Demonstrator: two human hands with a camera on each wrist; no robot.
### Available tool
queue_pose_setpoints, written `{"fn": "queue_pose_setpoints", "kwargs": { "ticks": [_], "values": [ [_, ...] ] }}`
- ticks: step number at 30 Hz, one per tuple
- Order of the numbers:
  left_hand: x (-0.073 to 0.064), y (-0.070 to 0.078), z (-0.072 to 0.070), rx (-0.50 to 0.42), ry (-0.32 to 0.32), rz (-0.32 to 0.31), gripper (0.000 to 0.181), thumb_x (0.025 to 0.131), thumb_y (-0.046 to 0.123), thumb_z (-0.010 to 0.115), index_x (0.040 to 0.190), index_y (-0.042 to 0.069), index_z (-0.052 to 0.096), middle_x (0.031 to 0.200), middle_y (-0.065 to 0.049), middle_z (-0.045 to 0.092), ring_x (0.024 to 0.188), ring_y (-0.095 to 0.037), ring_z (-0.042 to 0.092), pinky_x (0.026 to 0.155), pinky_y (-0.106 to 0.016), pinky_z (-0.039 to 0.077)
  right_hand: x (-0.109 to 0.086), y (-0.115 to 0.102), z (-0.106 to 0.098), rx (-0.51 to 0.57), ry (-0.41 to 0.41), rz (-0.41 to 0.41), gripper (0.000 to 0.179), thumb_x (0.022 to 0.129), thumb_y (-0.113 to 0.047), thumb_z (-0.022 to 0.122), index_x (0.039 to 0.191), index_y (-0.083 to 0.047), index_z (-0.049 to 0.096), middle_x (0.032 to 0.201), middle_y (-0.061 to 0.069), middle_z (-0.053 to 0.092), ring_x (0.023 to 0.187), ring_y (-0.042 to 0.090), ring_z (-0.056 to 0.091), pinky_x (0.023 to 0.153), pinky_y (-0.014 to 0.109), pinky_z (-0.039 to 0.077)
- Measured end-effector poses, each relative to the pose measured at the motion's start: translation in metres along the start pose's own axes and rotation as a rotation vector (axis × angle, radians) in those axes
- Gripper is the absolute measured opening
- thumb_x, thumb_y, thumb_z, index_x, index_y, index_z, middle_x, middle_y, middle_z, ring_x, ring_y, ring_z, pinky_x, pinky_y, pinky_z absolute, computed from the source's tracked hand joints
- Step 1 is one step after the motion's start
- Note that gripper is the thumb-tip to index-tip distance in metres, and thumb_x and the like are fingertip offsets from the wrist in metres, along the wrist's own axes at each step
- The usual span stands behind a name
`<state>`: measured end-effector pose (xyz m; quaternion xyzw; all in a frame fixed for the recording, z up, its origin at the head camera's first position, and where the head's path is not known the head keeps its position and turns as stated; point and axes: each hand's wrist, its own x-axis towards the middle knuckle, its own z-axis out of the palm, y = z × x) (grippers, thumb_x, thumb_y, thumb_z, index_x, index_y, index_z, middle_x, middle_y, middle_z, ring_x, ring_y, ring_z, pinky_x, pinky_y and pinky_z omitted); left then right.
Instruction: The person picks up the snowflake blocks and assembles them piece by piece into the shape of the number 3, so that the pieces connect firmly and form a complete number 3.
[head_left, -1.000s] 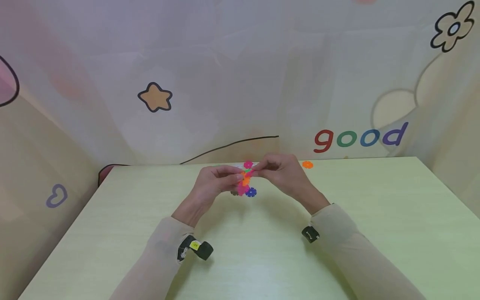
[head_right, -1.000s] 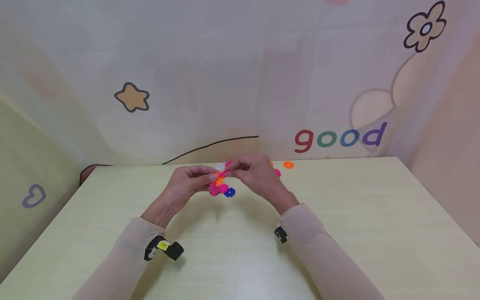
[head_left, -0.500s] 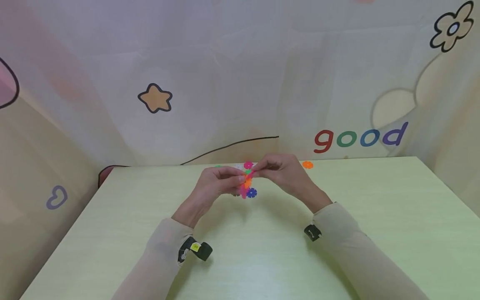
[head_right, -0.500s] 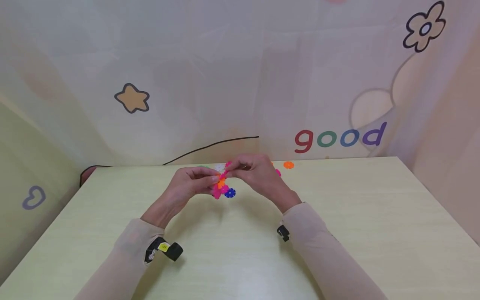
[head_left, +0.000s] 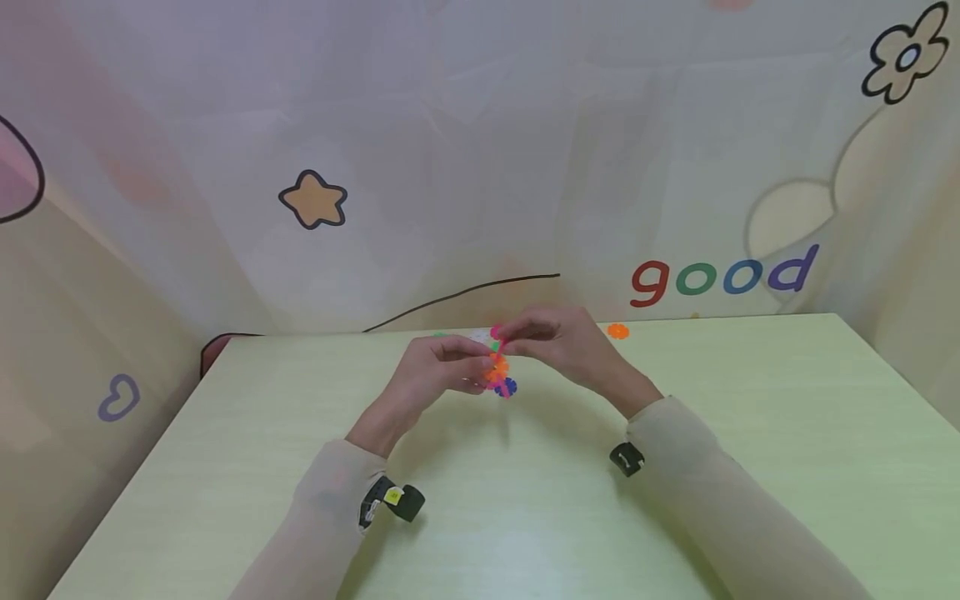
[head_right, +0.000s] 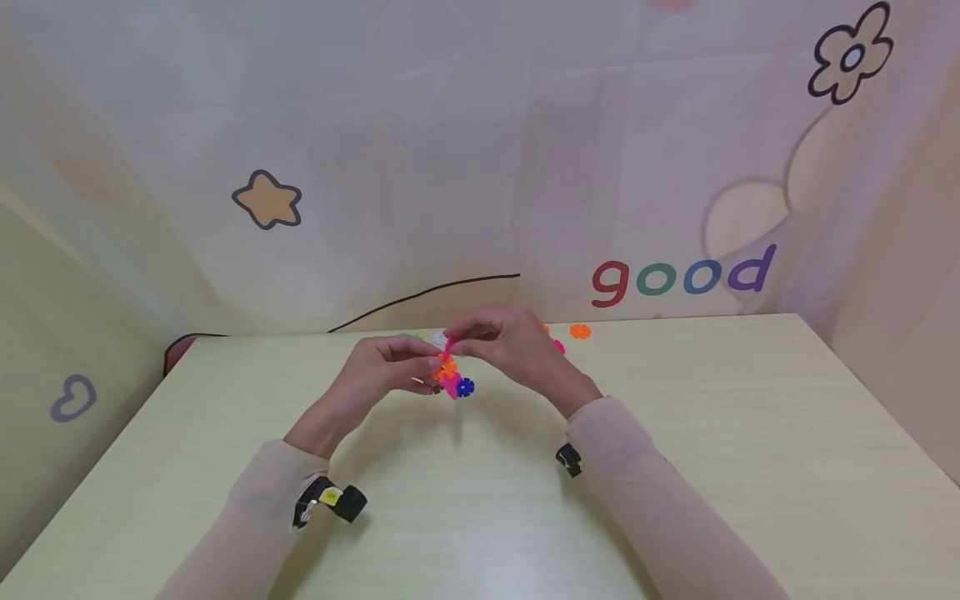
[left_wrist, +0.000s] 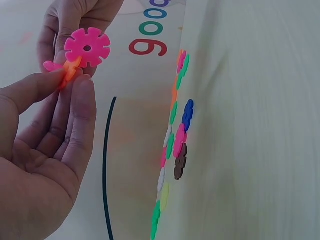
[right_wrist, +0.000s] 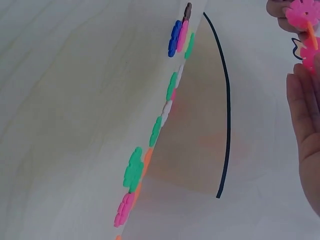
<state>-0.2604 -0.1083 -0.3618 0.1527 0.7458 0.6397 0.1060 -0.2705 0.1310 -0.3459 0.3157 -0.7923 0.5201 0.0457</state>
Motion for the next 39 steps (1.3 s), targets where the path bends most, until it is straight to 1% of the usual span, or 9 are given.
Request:
{"fn": "queue_pose_setpoints", "kwargs": {
  "ticks": [3, 7, 14, 20, 26, 29, 32, 35, 39],
  "values": [
    [0.000, 0.000, -0.001, 0.005, 0.002, 0.007, 0.022, 0.101, 0.010, 0.075, 0.119, -0.002, 0.076, 0.109, -0.013, 0.077, 0.093, -0.033, 0.078, 0.086, -0.038, 0.064, 0.003, 0.001, -0.001, -0.032, -0.023, 0.005, 0.021, 0.093, -0.004, 0.082, 0.114, -0.003, 0.079, 0.104, 0.001, 0.079, 0.098, 0.017, 0.077, 0.091, 0.034, 0.062],
    [0.000, -0.002, -0.004, 0.011, 0.008, 0.017, 0.022, 0.101, 0.012, 0.074, 0.119, -0.002, 0.076, 0.108, -0.014, 0.077, 0.096, -0.040, 0.077, 0.089, -0.038, 0.064, 0.009, 0.003, -0.005, -0.076, -0.042, 0.027, 0.020, 0.095, -0.006, 0.081, 0.114, -0.005, 0.080, 0.104, -0.001, 0.079, 0.099, 0.017, 0.076, 0.092, 0.038, 0.062],
    [0.004, -0.004, -0.007, 0.012, 0.039, 0.000, 0.021, 0.102, 0.012, 0.074, 0.118, -0.001, 0.076, 0.106, -0.014, 0.078, 0.098, -0.045, 0.076, 0.094, -0.043, 0.062, 0.015, 0.013, -0.016, -0.134, -0.044, 0.114, 0.021, 0.096, -0.012, 0.081, 0.117, -0.012, 0.081, 0.107, 0.000, 0.079, 0.104, 0.020, 0.075, 0.092, 0.042, 0.062],
    [0.004, -0.004, -0.007, 0.021, 0.070, -0.021, 0.020, 0.101, 0.011, 0.074, 0.117, -0.001, 0.076, 0.105, -0.013, 0.079, 0.100, -0.043, 0.076, 0.090, -0.038, 0.063, 0.016, 0.026, -0.024, -0.191, -0.039, 0.149, 0.023, 0.095, -0.010, 0.082, 0.118, -0.009, 0.080, 0.111, 0.005, 0.078, 0.105, 0.023, 0.074, 0.093, 0.043, 0.062],
    [0.003, -0.007, -0.014, 0.046, 0.085, -0.007, 0.020, 0.102, 0.011, 0.072, 0.118, -0.001, 0.075, 0.109, -0.013, 0.077, 0.103, -0.040, 0.075, 0.088, -0.035, 0.063, 0.019, 0.040, -0.025, -0.272, -0.054, 0.174, 0.023, 0.094, -0.009, 0.083, 0.117, -0.007, 0.080, 0.107, 0.002, 0.077, 0.104, 0.025, 0.072, 0.092, 0.044, 0.061],
    [0.004, -0.007, -0.019, 0.050, 0.095, 0.000, 0.020, 0.103, 0.009, 0.071, 0.119, -0.003, 0.074, 0.111, -0.014, 0.076, 0.105, -0.039, 0.075, 0.087, -0.036, 0.064, 0.022, 0.047, -0.022, -0.277, -0.086, 0.196, 0.024, 0.094, -0.009, 0.083, 0.117, -0.005, 0.079, 0.106, 0.002, 0.077, 0.104, 0.025, 0.071, 0.093, 0.044, 0.060],
    [0.005, -0.010, -0.023, 0.046, 0.106, 0.001, 0.021, 0.103, 0.008, 0.071, 0.120, -0.003, 0.073, 0.113, -0.015, 0.076, 0.107, -0.040, 0.074, 0.089, -0.039, 0.063, 0.028, 0.053, -0.015, -0.277, -0.150, 0.209, 0.026, 0.094, -0.010, 0.083, 0.119, -0.002, 0.078, 0.106, 0.003, 0.078, 0.105, 0.026, 0.072, 0.096, 0.043, 0.060],
    [0.007, -0.013, -0.027, 0.031, 0.116, -0.011, 0.021, 0.102, 0.007, 0.071, 0.120, -0.004, 0.072, 0.113, -0.015, 0.075, 0.109, -0.043, 0.073, 0.091, -0.042, 0.063, 0.033, 0.059, -0.006, -0.284, -0.219, 0.225, 0.027, 0.093, -0.013, 0.084, 0.118, -0.002, 0.078, 0.105, 0.002, 0.078, 0.104, 0.024, 0.072, 0.095, 0.040, 0.059],
    [0.009, -0.017, -0.030, 0.007, 0.127, -0.037, 0.020, 0.101, 0.005, 0.071, 0.119, -0.004, 0.071, 0.113, -0.016, 0.075, 0.111, -0.046, 0.071, 0.092, -0.044, 0.063, 0.039, 0.065, 0.003, -0.250, -0.303, 0.260, 0.028, 0.094, -0.011, 0.083, 0.119, -0.002, 0.077, 0.104, 0.002, 0.077, 0.102, 0.022, 0.072, 0.091, 0.035, 0.060]
  ]
}}
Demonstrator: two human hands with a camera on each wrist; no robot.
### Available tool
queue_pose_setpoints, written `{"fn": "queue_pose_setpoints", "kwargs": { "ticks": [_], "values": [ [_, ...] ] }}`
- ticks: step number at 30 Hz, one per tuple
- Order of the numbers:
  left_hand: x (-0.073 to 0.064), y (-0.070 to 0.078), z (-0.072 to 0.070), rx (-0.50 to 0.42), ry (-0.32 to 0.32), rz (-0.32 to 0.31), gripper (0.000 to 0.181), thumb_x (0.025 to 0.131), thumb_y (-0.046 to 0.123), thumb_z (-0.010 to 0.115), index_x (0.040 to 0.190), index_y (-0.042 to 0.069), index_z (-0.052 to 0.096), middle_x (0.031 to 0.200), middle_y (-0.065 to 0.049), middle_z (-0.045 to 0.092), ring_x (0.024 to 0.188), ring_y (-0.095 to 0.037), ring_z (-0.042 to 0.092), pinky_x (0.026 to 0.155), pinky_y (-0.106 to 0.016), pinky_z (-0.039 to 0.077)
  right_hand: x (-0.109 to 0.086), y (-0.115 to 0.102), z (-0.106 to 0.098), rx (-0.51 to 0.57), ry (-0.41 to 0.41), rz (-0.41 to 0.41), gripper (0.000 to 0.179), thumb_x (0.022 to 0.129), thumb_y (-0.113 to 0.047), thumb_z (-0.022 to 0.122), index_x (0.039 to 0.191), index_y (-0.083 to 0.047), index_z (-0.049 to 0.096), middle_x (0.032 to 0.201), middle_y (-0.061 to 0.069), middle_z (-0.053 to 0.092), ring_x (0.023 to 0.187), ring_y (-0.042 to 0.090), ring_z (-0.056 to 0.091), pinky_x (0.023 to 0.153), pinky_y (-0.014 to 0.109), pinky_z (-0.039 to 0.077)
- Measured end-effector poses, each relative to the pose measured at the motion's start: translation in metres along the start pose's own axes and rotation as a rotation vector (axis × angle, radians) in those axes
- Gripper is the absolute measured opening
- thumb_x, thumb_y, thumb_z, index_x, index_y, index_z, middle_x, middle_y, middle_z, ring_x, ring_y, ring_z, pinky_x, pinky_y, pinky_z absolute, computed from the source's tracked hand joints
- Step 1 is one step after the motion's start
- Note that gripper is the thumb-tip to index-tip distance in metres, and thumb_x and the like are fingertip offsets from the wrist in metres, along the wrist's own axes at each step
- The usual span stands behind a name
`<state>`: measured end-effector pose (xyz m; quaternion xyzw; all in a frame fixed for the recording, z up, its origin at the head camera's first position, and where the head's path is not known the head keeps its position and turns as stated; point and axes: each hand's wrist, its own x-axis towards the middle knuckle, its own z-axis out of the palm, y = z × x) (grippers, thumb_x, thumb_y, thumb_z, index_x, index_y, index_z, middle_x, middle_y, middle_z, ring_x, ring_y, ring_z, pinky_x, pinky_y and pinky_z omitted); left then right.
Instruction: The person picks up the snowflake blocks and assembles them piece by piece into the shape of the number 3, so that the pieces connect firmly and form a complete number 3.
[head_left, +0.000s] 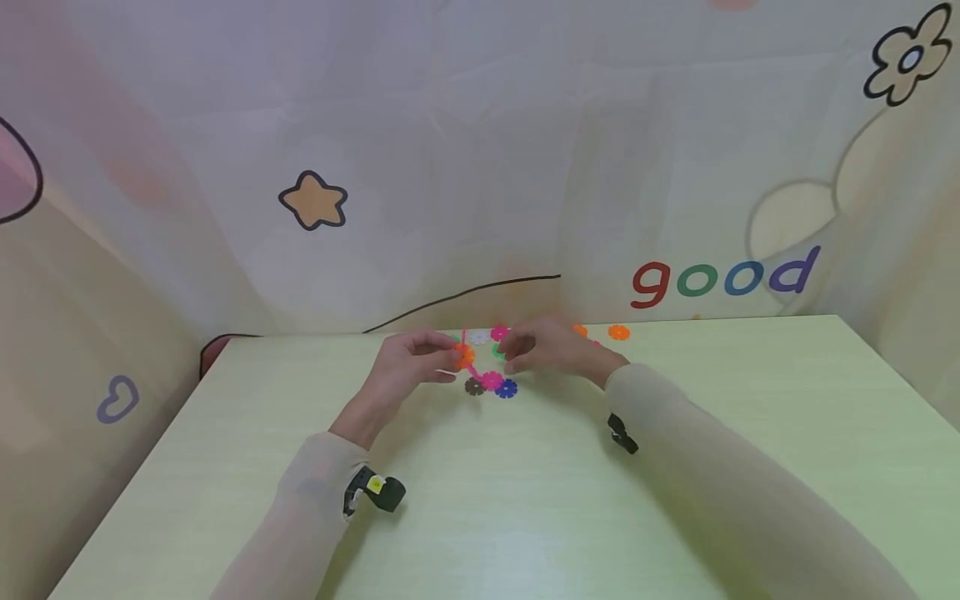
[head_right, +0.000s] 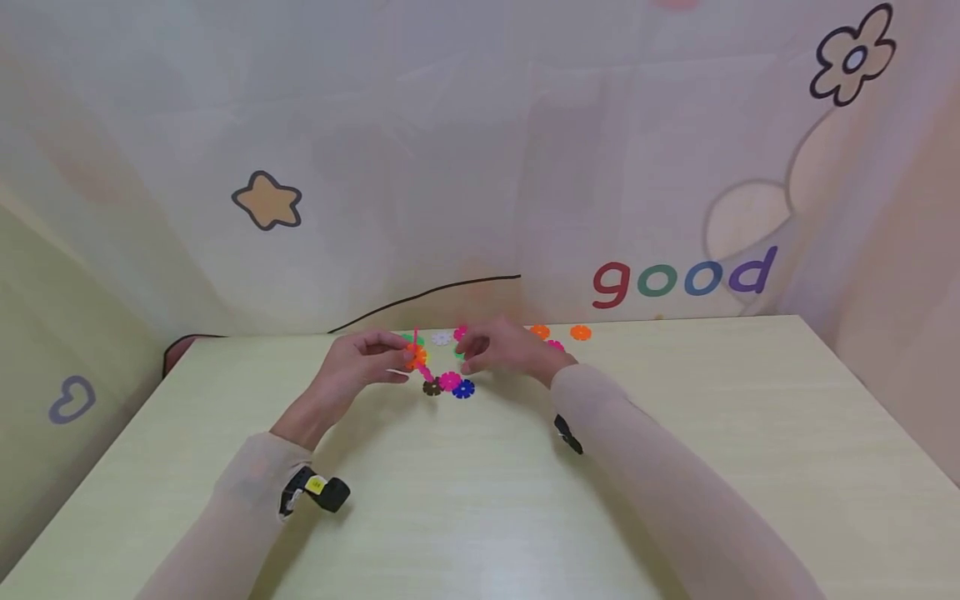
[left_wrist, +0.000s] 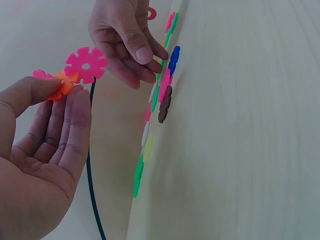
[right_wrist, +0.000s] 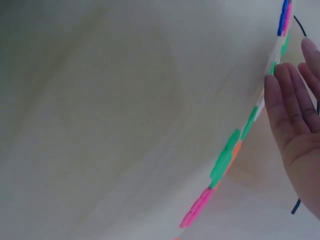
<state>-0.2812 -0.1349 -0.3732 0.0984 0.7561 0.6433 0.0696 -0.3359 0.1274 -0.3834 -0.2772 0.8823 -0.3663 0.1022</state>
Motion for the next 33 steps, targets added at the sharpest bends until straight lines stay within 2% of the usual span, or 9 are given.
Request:
{"fn": "queue_pose_setpoints", "kwargs": {
  "ticks": [4, 8, 17, 22, 27, 33],
  "values": [
    [0.002, -0.003, 0.000, -0.010, 0.016, -0.018, 0.020, 0.101, 0.005, 0.071, 0.119, -0.003, 0.071, 0.114, -0.015, 0.075, 0.111, -0.045, 0.071, 0.093, -0.045, 0.062, 0.004, -0.005, 0.006, -0.006, -0.065, 0.031, 0.033, 0.095, -0.012, 0.082, 0.126, -0.002, 0.075, 0.106, 0.003, 0.075, 0.102, 0.022, 0.069, 0.089, 0.034, 0.060],
    [0.002, -0.004, 0.001, -0.018, 0.025, -0.019, 0.019, 0.101, 0.004, 0.071, 0.118, -0.004, 0.071, 0.115, -0.016, 0.074, 0.110, -0.042, 0.072, 0.093, -0.045, 0.062, 0.010, -0.011, 0.012, -0.061, -0.098, 0.075, 0.035, 0.095, -0.020, 0.083, 0.127, -0.007, 0.075, 0.107, 0.001, 0.072, 0.103, 0.021, 0.065, 0.088, 0.035, 0.059],
    [0.002, -0.005, 0.003, -0.024, 0.027, -0.033, 0.019, 0.101, 0.003, 0.071, 0.119, -0.003, 0.071, 0.114, -0.015, 0.074, 0.110, -0.040, 0.073, 0.095, -0.046, 0.061, 0.014, -0.014, 0.020, -0.125, -0.078, 0.106, 0.021, 0.092, -0.022, 0.086, 0.108, -0.012, 0.077, 0.102, 0.000, 0.070, 0.101, 0.020, 0.064, 0.089, 0.034, 0.058],
    [0.002, -0.004, 0.004, -0.031, 0.020, -0.029, 0.020, 0.101, 0.004, 0.071, 0.120, -0.003, 0.071, 0.114, -0.015, 0.075, 0.112, -0.043, 0.071, 0.095, -0.045, 0.061, 0.009, -0.014, 0.014, -0.064, -0.043, 0.137, 0.019, 0.093, -0.018, 0.086, 0.103, -0.009, 0.073, 0.100, 0.003, 0.070, 0.096, 0.023, 0.066, 0.084, 0.033, 0.059],
    [0.001, -0.003, 0.006, -0.024, 0.026, -0.031, 0.020, 0.101, 0.006, 0.072, 0.120, -0.002, 0.072, 0.115, -0.015, 0.075, 0.109, -0.041, 0.073, 0.095, -0.044, 0.062, -0.001, -0.014, 0.007, 0.050, 0.017, 0.172, 0.013, 0.097, -0.011, 0.079, 0.106, -0.008, 0.071, 0.100, 0.006, 0.070, 0.093, 0.025, 0.066, 0.080, 0.033, 0.061],
    [0.000, -0.002, 0.008, -0.004, 0.015, 0.002, 0.021, 0.101, 0.007, 0.073, 0.120, -0.002, 0.074, 0.115, -0.014, 0.076, 0.099, -0.030, 0.076, 0.090, -0.039, 0.063, -0.017, -0.025, -0.003, 0.234, 0.116, 0.143, 0.017, 0.100, -0.007, 0.073, 0.116, -0.003, 0.070, 0.106, 0.011, 0.073, 0.101, 0.034, 0.071, 0.091, 0.046, 0.062]
  ]
}}
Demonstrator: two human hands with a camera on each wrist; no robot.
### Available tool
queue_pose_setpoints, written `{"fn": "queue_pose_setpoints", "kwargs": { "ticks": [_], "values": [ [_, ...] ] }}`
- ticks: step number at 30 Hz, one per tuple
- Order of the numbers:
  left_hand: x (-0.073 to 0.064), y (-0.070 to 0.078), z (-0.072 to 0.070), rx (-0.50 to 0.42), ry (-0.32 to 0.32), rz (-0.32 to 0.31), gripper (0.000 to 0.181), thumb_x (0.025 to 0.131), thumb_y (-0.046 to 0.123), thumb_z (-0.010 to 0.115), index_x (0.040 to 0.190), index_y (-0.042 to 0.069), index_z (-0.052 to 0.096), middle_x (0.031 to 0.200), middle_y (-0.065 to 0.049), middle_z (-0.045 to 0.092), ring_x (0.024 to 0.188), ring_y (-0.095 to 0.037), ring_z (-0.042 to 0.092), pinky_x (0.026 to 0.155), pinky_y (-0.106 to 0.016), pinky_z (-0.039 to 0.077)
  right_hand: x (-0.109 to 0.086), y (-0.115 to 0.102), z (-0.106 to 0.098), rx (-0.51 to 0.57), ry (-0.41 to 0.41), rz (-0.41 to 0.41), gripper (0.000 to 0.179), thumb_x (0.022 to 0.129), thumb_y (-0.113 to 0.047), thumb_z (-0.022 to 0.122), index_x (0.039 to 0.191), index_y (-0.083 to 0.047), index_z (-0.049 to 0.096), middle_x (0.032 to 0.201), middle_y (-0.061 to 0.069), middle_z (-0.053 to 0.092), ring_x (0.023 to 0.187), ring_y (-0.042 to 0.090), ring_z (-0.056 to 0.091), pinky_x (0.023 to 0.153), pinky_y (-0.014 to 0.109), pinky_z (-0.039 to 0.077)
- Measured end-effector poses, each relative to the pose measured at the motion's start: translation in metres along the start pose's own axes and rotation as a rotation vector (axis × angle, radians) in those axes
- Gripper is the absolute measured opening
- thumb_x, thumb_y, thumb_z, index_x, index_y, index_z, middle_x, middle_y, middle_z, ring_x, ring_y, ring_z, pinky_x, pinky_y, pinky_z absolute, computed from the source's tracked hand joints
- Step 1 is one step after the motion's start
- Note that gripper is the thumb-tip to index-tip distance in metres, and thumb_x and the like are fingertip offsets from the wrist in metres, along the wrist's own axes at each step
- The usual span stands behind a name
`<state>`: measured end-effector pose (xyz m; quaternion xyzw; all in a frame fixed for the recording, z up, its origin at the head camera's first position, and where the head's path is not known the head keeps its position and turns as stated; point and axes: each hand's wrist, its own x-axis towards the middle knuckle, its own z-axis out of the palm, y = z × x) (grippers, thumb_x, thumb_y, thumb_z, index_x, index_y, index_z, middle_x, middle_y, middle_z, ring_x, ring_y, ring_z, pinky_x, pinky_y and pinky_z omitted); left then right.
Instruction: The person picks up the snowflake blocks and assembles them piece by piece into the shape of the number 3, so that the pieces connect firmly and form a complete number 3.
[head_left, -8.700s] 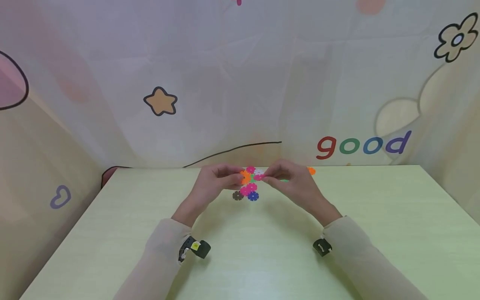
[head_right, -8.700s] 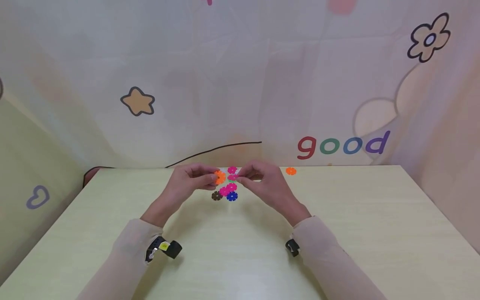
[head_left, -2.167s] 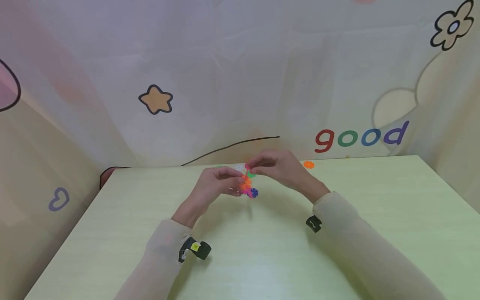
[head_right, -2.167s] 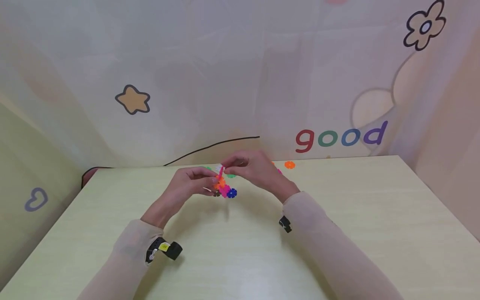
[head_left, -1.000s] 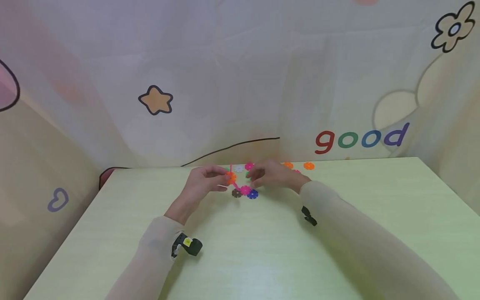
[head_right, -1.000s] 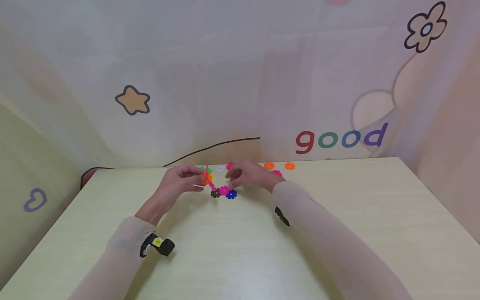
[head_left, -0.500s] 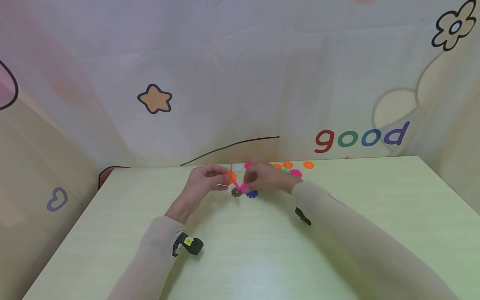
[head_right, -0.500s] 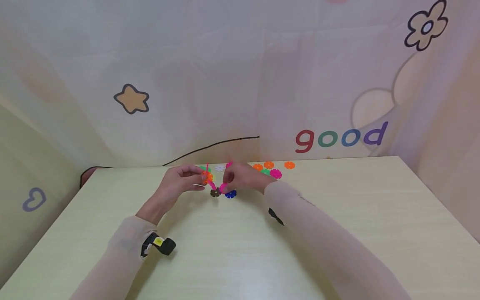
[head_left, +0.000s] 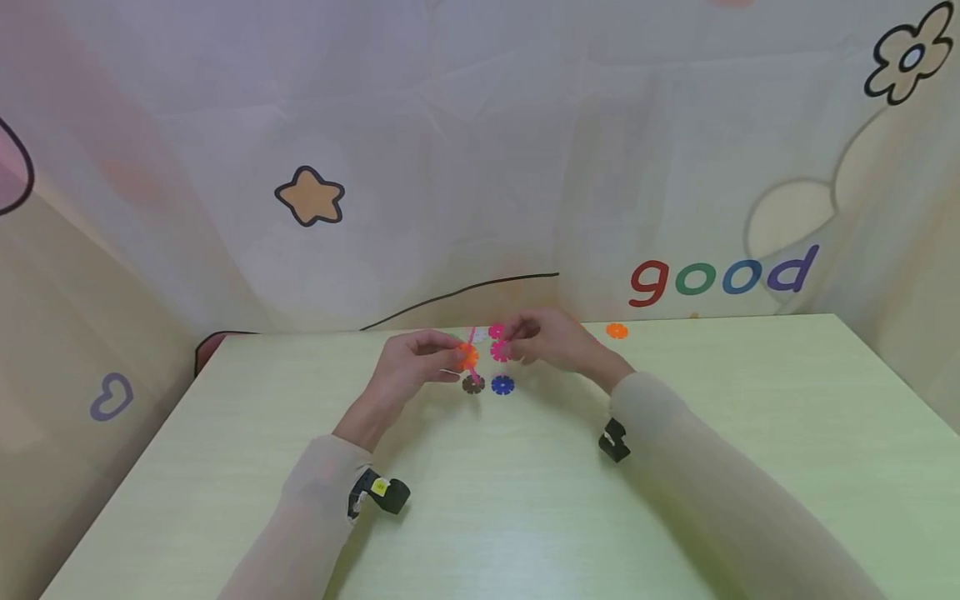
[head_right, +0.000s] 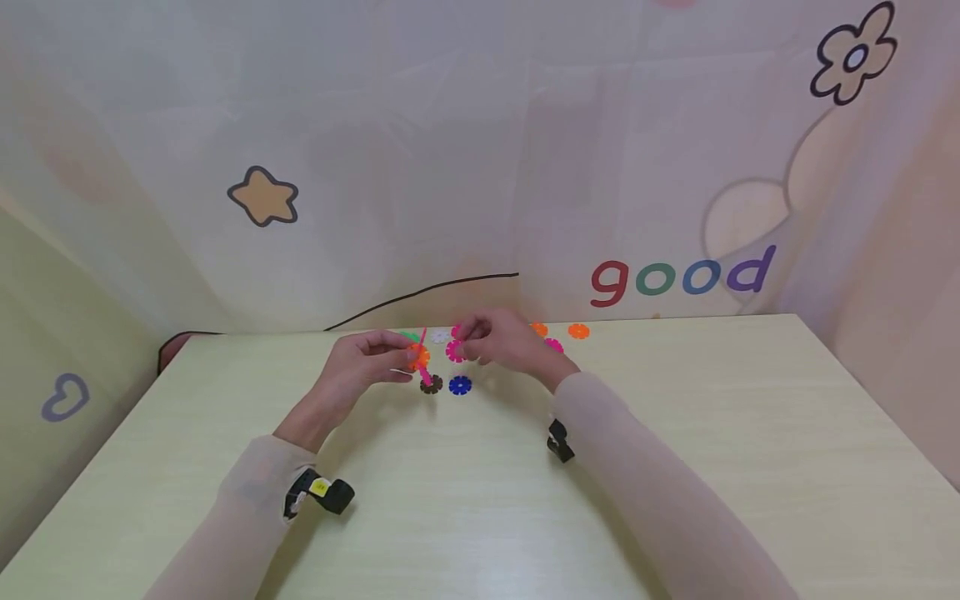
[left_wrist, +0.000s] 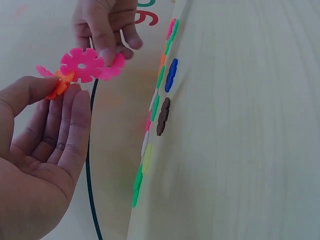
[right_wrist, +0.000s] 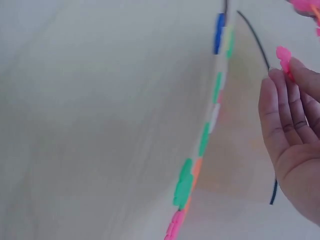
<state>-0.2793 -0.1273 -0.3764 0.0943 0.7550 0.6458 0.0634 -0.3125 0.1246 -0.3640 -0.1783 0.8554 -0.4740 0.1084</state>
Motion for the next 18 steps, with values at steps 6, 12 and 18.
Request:
{"fn": "queue_pose_setpoints", "kwargs": {
  "ticks": [6, 12, 18],
  "values": [
    [-0.003, 0.001, 0.001, 0.025, -0.008, 0.030, 0.023, 0.101, 0.012, 0.074, 0.121, -0.001, 0.076, 0.114, -0.012, 0.077, 0.096, -0.027, 0.077, 0.094, -0.038, 0.062, -0.013, 0.000, -0.006, 0.110, 0.087, -0.053, 0.025, 0.100, -0.009, 0.074, 0.124, 0.000, 0.072, 0.110, 0.012, 0.074, 0.104, 0.040, 0.072, 0.098, 0.053, 0.059],
    [-0.005, 0.003, 0.002, 0.067, -0.020, 0.032, 0.026, 0.102, 0.017, 0.075, 0.122, 0.002, 0.077, 0.112, -0.010, 0.078, 0.095, -0.026, 0.078, 0.106, -0.045, 0.055, -0.024, -0.001, -0.004, 0.179, 0.158, -0.095, 0.024, 0.099, -0.011, 0.077, 0.122, -0.002, 0.073, 0.107, 0.011, 0.077, 0.105, 0.044, 0.074, 0.098, 0.046, 0.060],
    [-0.007, 0.005, 0.003, 0.095, -0.034, 0.041, 0.023, 0.102, 0.015, 0.074, 0.120, 0.002, 0.079, 0.109, -0.010, 0.079, 0.092, -0.027, 0.078, 0.114, -0.057, 0.046, -0.031, -0.004, -0.003, 0.203, 0.181, -0.116, 0.024, 0.100, -0.016, 0.078, 0.121, -0.005, 0.073, 0.105, 0.009, 0.078, 0.104, 0.044, 0.074, 0.100, 0.046, 0.059]
  ]
}}
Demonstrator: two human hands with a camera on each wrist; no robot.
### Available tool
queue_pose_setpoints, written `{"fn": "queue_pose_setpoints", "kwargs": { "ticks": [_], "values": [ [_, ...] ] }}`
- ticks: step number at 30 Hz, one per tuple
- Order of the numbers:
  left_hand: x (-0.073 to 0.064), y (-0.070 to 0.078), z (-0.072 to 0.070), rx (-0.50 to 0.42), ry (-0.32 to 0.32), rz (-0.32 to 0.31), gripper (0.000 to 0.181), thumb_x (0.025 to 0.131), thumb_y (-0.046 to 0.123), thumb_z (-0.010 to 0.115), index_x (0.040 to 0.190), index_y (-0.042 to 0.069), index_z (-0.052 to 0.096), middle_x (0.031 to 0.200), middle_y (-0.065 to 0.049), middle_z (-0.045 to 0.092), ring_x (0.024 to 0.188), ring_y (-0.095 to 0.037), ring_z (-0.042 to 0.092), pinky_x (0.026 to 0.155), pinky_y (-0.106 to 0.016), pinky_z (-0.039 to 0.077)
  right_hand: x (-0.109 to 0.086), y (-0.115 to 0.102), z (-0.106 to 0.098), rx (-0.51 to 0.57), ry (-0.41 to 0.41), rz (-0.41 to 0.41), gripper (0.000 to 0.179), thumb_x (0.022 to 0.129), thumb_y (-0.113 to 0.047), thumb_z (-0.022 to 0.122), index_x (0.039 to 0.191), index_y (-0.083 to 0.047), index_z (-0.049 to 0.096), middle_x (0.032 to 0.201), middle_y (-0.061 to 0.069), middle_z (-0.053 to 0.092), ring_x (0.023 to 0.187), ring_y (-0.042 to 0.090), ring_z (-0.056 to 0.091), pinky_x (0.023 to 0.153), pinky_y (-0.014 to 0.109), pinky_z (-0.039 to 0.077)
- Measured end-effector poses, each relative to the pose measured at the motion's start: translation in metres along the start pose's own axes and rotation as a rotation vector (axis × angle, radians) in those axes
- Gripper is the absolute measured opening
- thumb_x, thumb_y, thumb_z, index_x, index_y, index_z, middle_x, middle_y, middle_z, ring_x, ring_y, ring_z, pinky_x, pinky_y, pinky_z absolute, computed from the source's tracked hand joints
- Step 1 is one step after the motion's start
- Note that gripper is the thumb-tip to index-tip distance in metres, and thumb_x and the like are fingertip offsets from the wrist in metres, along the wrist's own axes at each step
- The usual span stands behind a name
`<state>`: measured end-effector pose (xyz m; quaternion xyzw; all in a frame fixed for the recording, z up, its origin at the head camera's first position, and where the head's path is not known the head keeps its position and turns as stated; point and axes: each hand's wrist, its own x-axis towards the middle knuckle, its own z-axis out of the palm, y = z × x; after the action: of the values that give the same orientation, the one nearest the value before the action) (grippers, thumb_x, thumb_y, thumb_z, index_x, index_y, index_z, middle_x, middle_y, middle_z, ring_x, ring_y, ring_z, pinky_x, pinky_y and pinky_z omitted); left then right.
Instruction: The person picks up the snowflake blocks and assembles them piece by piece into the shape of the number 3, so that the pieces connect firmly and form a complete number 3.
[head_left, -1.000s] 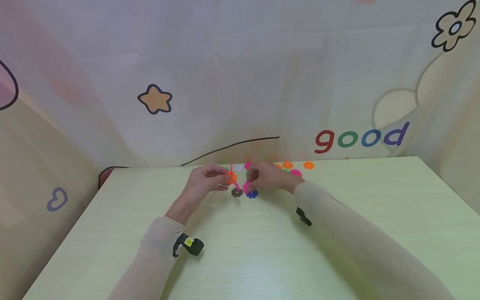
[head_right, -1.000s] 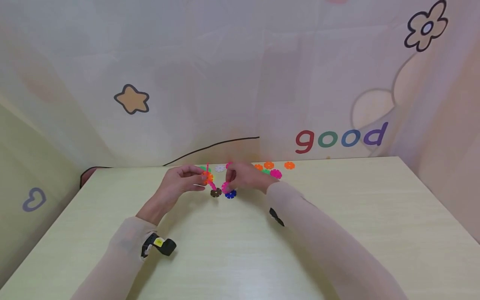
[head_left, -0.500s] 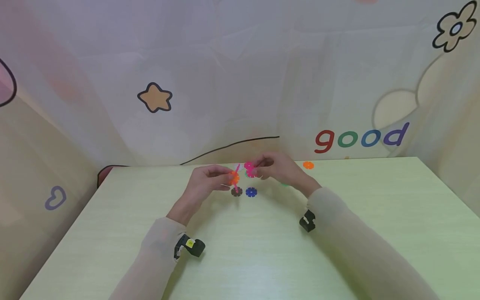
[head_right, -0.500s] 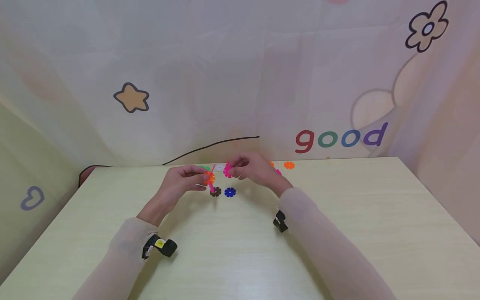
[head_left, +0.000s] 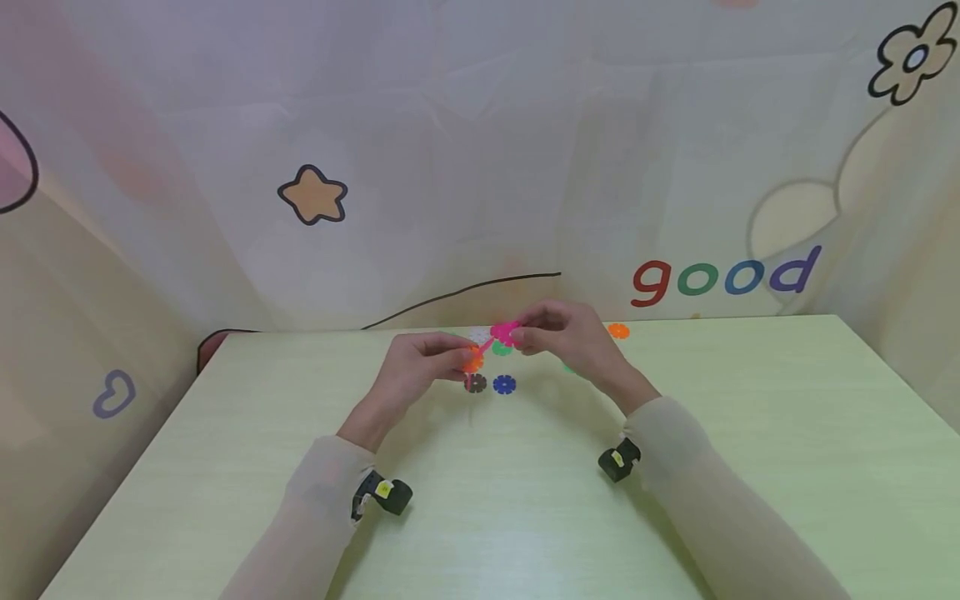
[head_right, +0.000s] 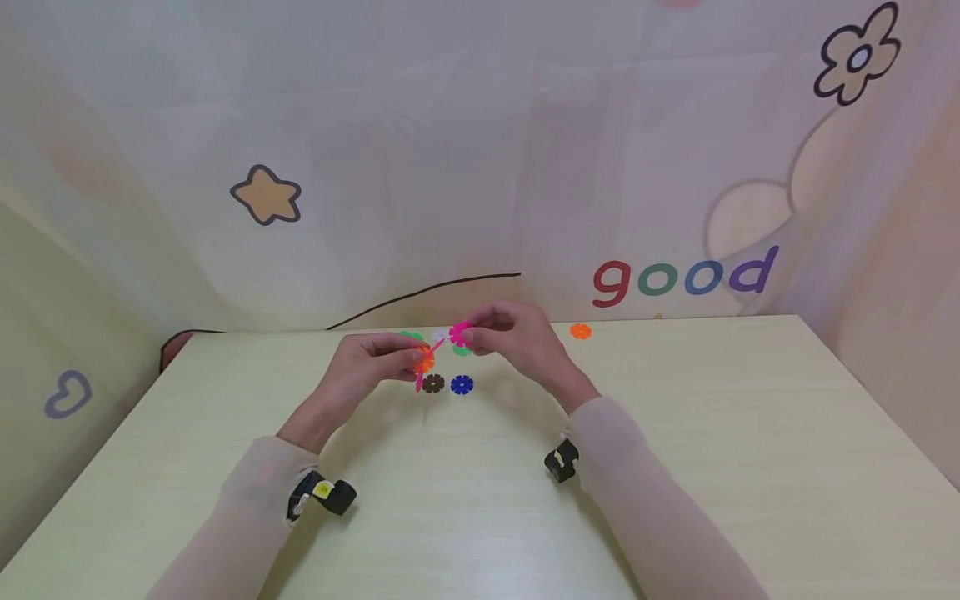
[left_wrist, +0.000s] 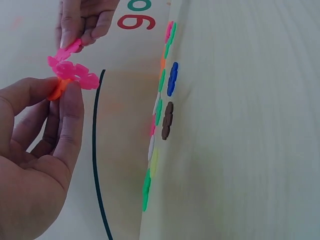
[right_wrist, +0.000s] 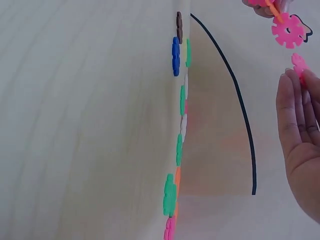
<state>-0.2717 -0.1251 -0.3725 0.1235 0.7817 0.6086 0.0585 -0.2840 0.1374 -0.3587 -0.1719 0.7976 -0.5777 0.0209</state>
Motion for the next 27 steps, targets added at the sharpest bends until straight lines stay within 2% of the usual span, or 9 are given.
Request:
{"fn": "queue_pose_setpoints", "kwargs": {
  "ticks": [5, 14, 19, 27],
  "values": [
    [-0.002, 0.003, 0.002, 0.005, -0.020, 0.002, 0.021, 0.102, 0.014, 0.073, 0.119, 0.003, 0.079, 0.105, -0.010, 0.079, 0.091, -0.028, 0.078, 0.115, -0.060, 0.043, -0.005, -0.002, -0.003, 0.020, 0.002, -0.002, 0.026, 0.098, -0.019, 0.080, 0.120, -0.006, 0.076, 0.104, 0.010, 0.078, 0.104, 0.044, 0.073, 0.101, 0.050, 0.057],
    [-0.001, 0.002, 0.005, -0.016, -0.061, 0.031, 0.020, 0.102, 0.013, 0.074, 0.118, 0.003, 0.079, 0.103, -0.010, 0.079, 0.093, -0.035, 0.078, 0.112, -0.054, 0.048, -0.007, -0.004, -0.003, -0.003, -0.007, -0.006, 0.026, 0.099, -0.017, 0.078, 0.122, -0.007, 0.078, 0.102, 0.012, 0.078, 0.103, 0.043, 0.073, 0.103, 0.060, 0.054],
    [-0.001, 0.004, 0.006, 0.015, -0.044, 0.034, 0.019, 0.101, 0.014, 0.075, 0.117, 0.006, 0.081, 0.103, -0.008, 0.080, 0.091, -0.031, 0.078, 0.111, -0.053, 0.048, -0.008, -0.004, 0.000, -0.027, -0.012, -0.019, 0.024, 0.099, -0.017, 0.077, 0.122, -0.007, 0.078, 0.101, 0.008, 0.078, 0.102, 0.045, 0.072, 0.101, 0.062, 0.054],
    [-0.003, 0.006, 0.010, 0.120, 0.003, 0.073, 0.018, 0.100, 0.012, 0.076, 0.117, 0.006, 0.081, 0.101, -0.006, 0.080, 0.088, -0.023, 0.078, 0.104, -0.052, 0.054, -0.008, -0.003, 0.006, -0.044, 0.012, -0.033, 0.022, 0.099, -0.012, 0.077, 0.120, -0.004, 0.078, 0.099, 0.008, 0.078, 0.100, 0.044, 0.073, 0.100, 0.059, 0.056]
  ]
}}
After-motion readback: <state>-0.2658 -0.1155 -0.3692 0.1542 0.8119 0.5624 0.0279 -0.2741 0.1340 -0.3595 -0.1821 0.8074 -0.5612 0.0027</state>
